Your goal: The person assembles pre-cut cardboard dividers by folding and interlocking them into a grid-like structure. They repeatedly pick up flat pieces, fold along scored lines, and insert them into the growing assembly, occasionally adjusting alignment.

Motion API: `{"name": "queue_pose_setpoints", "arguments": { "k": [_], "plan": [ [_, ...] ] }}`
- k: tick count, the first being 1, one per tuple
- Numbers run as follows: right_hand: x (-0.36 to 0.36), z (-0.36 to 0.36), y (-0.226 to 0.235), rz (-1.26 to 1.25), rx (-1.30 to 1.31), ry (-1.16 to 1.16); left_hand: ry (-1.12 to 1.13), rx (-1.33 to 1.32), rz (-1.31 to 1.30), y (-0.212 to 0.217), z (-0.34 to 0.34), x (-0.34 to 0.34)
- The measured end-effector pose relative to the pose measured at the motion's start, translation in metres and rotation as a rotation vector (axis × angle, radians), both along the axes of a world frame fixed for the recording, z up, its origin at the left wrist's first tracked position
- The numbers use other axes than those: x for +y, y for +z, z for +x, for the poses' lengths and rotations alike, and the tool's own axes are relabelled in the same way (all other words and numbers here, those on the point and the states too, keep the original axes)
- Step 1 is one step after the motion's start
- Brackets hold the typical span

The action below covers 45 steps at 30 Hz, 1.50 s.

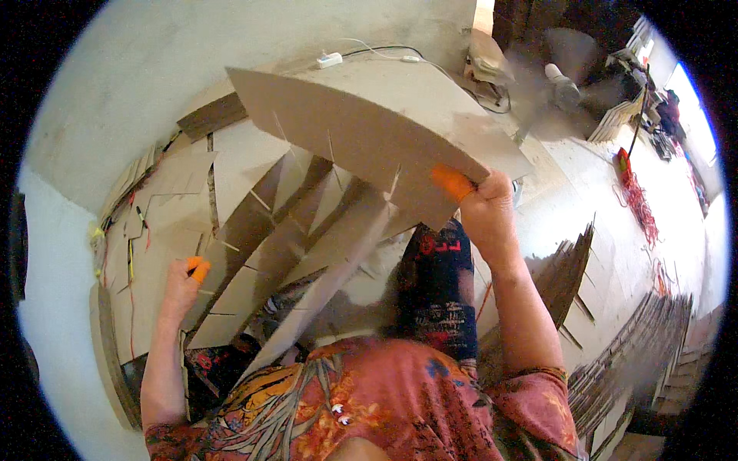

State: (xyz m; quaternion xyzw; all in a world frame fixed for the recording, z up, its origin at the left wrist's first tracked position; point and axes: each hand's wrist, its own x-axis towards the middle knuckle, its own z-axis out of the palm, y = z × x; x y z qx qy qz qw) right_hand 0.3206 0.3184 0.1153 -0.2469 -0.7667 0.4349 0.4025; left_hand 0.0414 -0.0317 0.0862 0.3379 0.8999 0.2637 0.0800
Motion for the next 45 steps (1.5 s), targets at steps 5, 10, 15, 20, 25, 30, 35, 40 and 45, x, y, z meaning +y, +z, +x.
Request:
{"name": "queue_pose_setpoints", "arguments": {
  "k": [5,10,15,20,25,30,35,40,45],
  "plan": [
    [0.009,0.009,-0.013,-0.024,-0.182,-0.164,0.022,-0.037,0.044,0.005,0.012,0.009],
    [-0.007,0.015,-0.007,0.052,-0.014,0.023,0.045,0.012,0.057,-0.002,0.012,0.004],
    [-0.005,0.013,-0.02,-0.057,-0.057,0.061,-0.053,-0.004,0.06,0.0,0.011,0.005],
    [-0.003,0.013,-0.044,0.084,-0.036,0.049,-0.015,0.011,-0.027,0.007,0.016,0.005],
    [-0.001,0.005,-0.07,-0.069,-0.084,0.137,0.009,0.0,-0.086,0.0,0.007,-0.001],
    [-0.001,-0.004,-0.067,0.022,-0.058,0.12,-0.196,0.606,0.144,0.016,0.03,0.028],
    [-0.001,-0.014,-0.064,0.111,-0.025,0.108,-0.405,0.173,0.053,0.042,0.087,0.105],
    [0.0,-0.028,-0.065,0.152,0.026,0.12,-0.536,-0.031,-0.033,0.005,0.1,0.153],
    [0.017,-0.022,-0.101,0.11,-0.077,0.172,-0.522,-0.064,-0.015,0.013,0.107,0.168]
  ]
}}
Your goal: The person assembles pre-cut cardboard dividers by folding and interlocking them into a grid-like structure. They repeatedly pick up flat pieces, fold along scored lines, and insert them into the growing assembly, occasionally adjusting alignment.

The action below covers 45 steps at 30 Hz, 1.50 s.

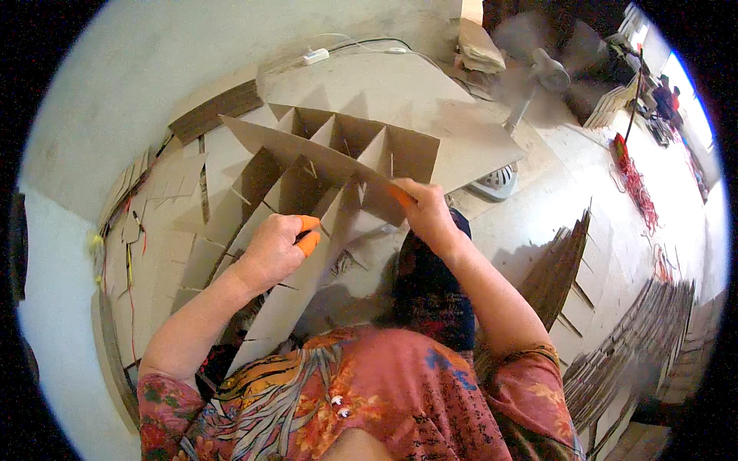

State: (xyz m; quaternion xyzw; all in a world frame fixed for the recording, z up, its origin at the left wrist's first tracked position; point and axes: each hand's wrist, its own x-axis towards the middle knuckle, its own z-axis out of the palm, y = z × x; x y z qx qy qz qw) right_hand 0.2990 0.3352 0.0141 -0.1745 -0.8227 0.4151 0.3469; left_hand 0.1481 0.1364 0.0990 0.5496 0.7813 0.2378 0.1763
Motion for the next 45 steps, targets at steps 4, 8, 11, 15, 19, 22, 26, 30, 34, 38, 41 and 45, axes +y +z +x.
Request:
{"name": "queue_pose_setpoints", "arguments": {
  "k": [4,8,11,15,19,22,26,30,34,38,41,45],
  "plan": [
    [0.005,0.014,0.0,-0.018,-0.086,0.027,0.001,0.076,0.181,0.0,-0.012,-0.009],
    [-0.002,0.017,0.023,0.102,0.091,-0.038,0.309,0.298,0.273,0.027,-0.062,-0.017],
    [-0.012,0.011,0.038,0.37,-0.042,-0.001,0.422,0.367,0.113,0.018,-0.113,-0.018],
    [-0.009,0.013,0.046,0.393,-0.293,0.168,0.342,0.22,-0.117,0.003,-0.143,0.002],
    [-0.004,0.017,0.074,0.349,-0.394,0.184,0.324,0.339,-0.016,-0.018,-0.158,0.003],
    [-0.008,0.015,0.081,0.327,-0.404,0.201,0.394,0.325,-0.034,-0.017,-0.152,0.003],
    [-0.015,0.01,0.089,0.349,-0.459,0.204,0.303,0.014,0.023,-0.019,-0.145,0.003],
    [-0.007,0.008,0.079,0.441,-0.382,0.191,0.268,0.073,-0.091,-0.02,-0.15,0.003],
    [-0.01,0.012,0.09,0.421,-0.485,0.228,0.372,0.218,-0.298,0.006,-0.127,0.009],
    [-0.008,0.006,0.088,0.452,-0.53,0.241,0.467,0.417,-0.223,-0.005,-0.135,0.0],
    [-0.013,-0.003,0.092,0.439,-0.687,0.272,0.358,-0.11,0.041,-0.025,-0.154,-0.014],
    [-0.006,-0.025,0.088,0.583,-0.387,0.266,0.238,-0.091,0.218,-0.042,-0.174,-0.02]
  ]
}}
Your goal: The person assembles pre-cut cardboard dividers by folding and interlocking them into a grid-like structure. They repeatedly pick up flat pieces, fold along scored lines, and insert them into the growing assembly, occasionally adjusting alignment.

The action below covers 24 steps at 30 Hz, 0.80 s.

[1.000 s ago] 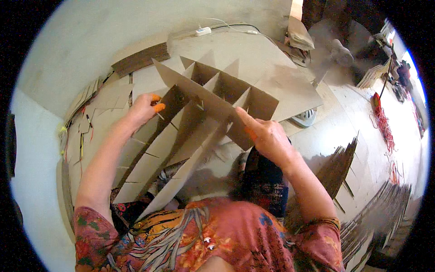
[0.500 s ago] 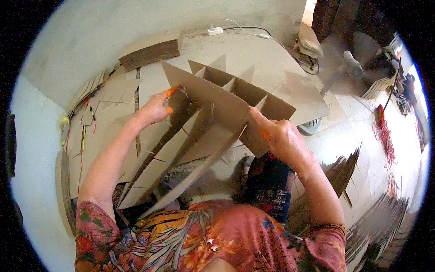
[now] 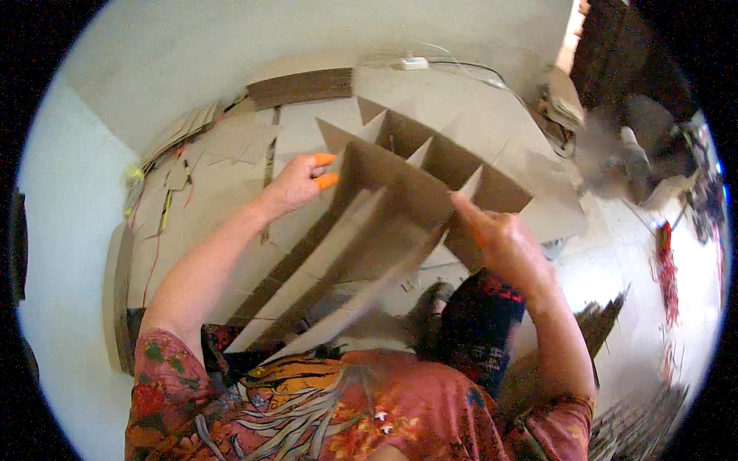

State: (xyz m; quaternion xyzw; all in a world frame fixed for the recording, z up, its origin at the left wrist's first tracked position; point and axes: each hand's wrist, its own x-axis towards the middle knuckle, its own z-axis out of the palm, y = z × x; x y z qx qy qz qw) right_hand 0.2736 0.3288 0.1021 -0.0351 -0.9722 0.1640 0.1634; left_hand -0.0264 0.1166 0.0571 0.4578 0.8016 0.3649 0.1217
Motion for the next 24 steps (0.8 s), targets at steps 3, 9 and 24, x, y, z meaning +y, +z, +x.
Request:
{"name": "queue_pose_setpoints", "arguments": {
  "k": [3,9,24],
  "plan": [
    [0.02,-0.011,-0.016,-0.013,0.036,-0.053,0.093,-0.268,-0.159,0.054,0.019,-0.004],
    [0.031,-0.037,-0.043,-0.056,0.026,-0.129,0.451,0.205,-0.42,-0.049,-0.127,-0.089],
    [0.035,-0.028,-0.136,-0.395,0.669,-0.54,0.635,0.31,-0.772,-0.068,-0.21,-0.052]
  ]
}}
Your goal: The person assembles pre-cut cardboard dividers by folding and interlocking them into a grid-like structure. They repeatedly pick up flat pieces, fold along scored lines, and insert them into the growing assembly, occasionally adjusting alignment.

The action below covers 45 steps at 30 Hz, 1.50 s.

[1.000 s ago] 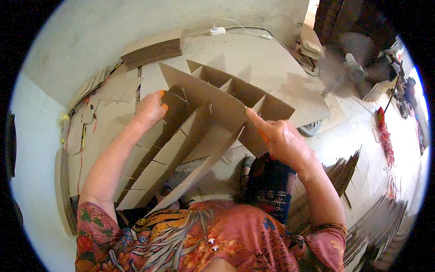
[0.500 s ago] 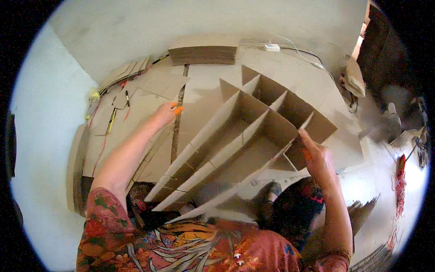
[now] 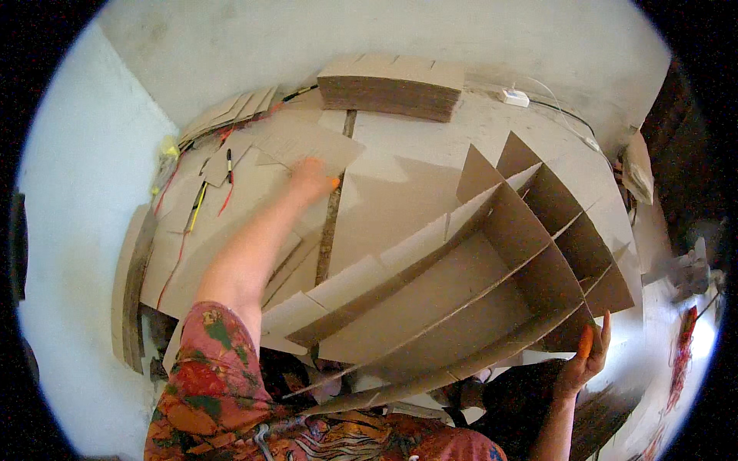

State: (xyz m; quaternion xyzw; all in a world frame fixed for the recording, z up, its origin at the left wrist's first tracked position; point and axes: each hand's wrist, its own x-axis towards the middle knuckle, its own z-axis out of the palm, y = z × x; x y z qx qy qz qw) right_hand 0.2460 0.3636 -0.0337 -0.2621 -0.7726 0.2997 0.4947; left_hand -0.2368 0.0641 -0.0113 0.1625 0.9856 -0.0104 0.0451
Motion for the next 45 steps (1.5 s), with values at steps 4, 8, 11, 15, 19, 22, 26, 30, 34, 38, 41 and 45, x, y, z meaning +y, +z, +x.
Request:
{"name": "queue_pose_setpoints", "arguments": {
  "k": [4,8,11,15,19,22,26,30,34,38,41,45],
  "plan": [
    [0.009,-0.001,-0.008,0.037,0.013,0.01,-0.206,0.169,-0.032,-0.009,0.034,-0.005],
    [-0.018,-0.014,0.021,-0.061,0.115,0.025,-0.191,0.349,0.35,0.012,0.066,-0.024],
    [-0.04,-0.025,0.06,0.29,0.117,-0.11,-0.264,0.573,0.561,0.04,0.093,-0.039],
    [-0.103,-0.048,0.116,-0.048,0.02,0.441,-0.497,0.58,0.756,0.125,0.183,-0.028],
    [-0.16,-0.076,0.142,-0.983,0.164,0.89,-0.917,0.539,0.665,0.144,0.269,-0.015],
    [-0.156,-0.074,0.134,-0.031,-0.198,0.395,-1.135,0.404,0.701,0.127,0.307,0.004],
    [-0.096,-0.048,0.126,-0.467,0.177,0.381,-1.082,0.104,0.763,0.131,0.295,0.018],
    [-0.077,0.005,0.154,-0.392,0.21,0.316,-0.676,0.248,1.157,0.128,0.204,0.04],
    [-0.074,0.033,0.149,-0.156,-0.028,0.267,-0.55,-0.248,1.372,0.137,0.163,0.064],
    [-0.083,0.031,0.129,-0.264,-0.043,0.33,-0.461,-0.46,1.331,0.11,0.145,0.079],
    [-0.086,0.03,0.113,-0.398,-0.102,0.307,-0.44,-0.401,1.332,0.098,0.135,0.074],
    [-0.076,0.029,0.053,-0.374,-0.143,0.397,-0.399,-0.482,1.159,0.098,0.138,0.074]
  ]
}}
